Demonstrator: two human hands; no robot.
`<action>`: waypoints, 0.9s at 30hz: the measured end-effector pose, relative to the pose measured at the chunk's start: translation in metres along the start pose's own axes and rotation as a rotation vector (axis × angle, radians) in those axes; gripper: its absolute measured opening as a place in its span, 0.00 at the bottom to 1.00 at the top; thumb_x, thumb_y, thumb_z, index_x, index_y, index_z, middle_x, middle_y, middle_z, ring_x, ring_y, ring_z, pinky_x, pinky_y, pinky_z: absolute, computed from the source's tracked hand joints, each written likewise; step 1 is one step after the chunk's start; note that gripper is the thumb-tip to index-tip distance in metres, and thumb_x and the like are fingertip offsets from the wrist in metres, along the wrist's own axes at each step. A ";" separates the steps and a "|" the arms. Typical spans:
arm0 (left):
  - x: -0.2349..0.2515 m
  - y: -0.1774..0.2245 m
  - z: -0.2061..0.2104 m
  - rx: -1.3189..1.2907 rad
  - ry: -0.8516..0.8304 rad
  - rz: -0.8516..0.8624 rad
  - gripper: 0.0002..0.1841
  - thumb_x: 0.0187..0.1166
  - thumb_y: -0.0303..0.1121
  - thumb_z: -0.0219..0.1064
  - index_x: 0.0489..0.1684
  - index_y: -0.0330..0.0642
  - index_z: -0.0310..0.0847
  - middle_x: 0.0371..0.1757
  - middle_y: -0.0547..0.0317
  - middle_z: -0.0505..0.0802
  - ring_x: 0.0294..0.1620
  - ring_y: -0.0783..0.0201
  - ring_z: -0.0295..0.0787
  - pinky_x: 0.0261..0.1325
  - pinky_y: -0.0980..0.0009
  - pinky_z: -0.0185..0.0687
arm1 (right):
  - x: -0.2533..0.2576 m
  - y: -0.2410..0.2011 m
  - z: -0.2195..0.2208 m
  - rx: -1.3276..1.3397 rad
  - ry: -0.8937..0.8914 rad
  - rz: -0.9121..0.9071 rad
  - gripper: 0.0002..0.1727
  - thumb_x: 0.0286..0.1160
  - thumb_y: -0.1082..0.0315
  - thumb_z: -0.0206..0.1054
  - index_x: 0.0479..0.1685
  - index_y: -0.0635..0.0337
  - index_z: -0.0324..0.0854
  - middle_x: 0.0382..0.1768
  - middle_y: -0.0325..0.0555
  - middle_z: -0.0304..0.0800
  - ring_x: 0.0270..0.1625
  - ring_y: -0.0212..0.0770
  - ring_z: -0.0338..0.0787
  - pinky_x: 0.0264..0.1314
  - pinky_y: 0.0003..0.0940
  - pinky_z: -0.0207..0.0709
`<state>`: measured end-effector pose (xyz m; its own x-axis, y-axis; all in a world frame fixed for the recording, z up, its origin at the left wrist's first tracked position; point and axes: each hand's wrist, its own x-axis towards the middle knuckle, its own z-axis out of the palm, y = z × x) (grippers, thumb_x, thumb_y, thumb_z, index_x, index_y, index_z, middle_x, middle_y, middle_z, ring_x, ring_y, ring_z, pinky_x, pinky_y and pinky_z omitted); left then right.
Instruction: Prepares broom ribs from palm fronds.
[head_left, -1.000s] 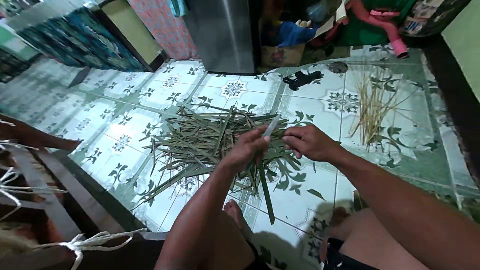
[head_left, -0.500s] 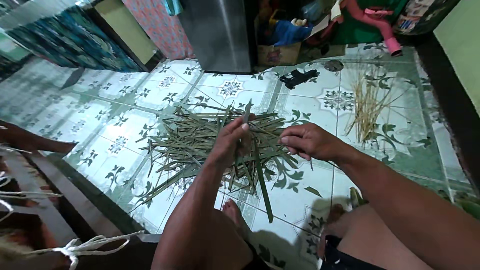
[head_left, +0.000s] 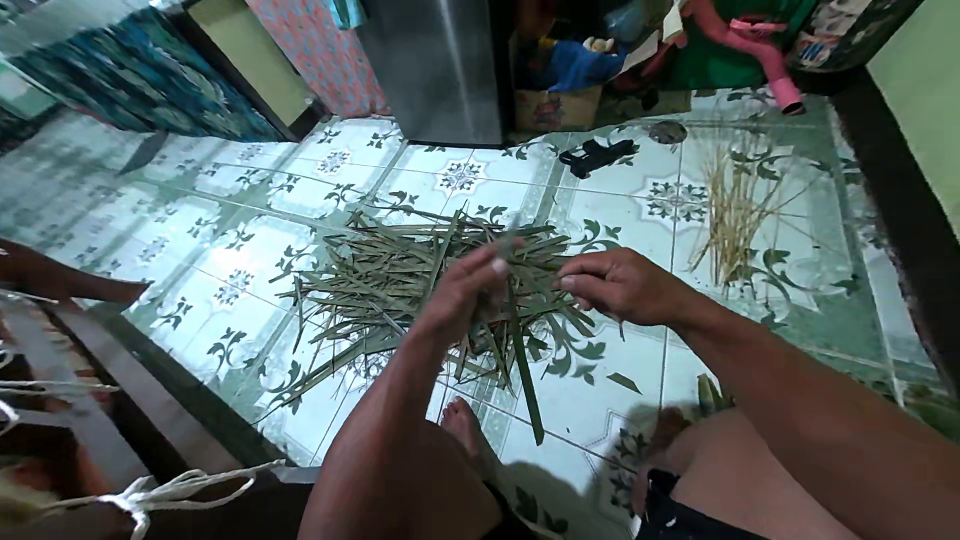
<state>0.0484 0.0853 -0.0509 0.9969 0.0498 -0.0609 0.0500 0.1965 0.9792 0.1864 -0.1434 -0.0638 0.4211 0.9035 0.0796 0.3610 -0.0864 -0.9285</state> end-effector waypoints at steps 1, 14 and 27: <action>-0.001 0.004 -0.006 -0.033 0.033 0.045 0.20 0.87 0.39 0.56 0.76 0.50 0.76 0.17 0.72 0.78 0.12 0.78 0.71 0.17 0.82 0.72 | -0.001 0.000 -0.001 0.026 -0.015 0.016 0.14 0.88 0.63 0.57 0.47 0.58 0.89 0.21 0.28 0.80 0.17 0.18 0.72 0.19 0.15 0.66; -0.005 0.000 -0.007 -0.093 0.003 0.009 0.22 0.86 0.39 0.59 0.79 0.53 0.73 0.17 0.70 0.79 0.13 0.77 0.74 0.18 0.81 0.74 | 0.001 0.004 -0.004 0.170 -0.126 0.083 0.12 0.89 0.63 0.57 0.48 0.57 0.87 0.19 0.28 0.78 0.15 0.20 0.70 0.15 0.15 0.64; -0.015 0.007 -0.019 -0.098 0.000 0.030 0.24 0.85 0.38 0.60 0.81 0.52 0.72 0.19 0.68 0.81 0.15 0.76 0.75 0.19 0.81 0.73 | -0.002 0.005 -0.009 0.075 -0.135 0.064 0.13 0.88 0.63 0.57 0.47 0.56 0.88 0.20 0.26 0.79 0.16 0.19 0.71 0.17 0.15 0.65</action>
<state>0.0325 0.1042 -0.0470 0.9979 0.0568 -0.0321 0.0143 0.2894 0.9571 0.1953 -0.1494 -0.0653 0.3235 0.9459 -0.0250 0.2717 -0.1182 -0.9551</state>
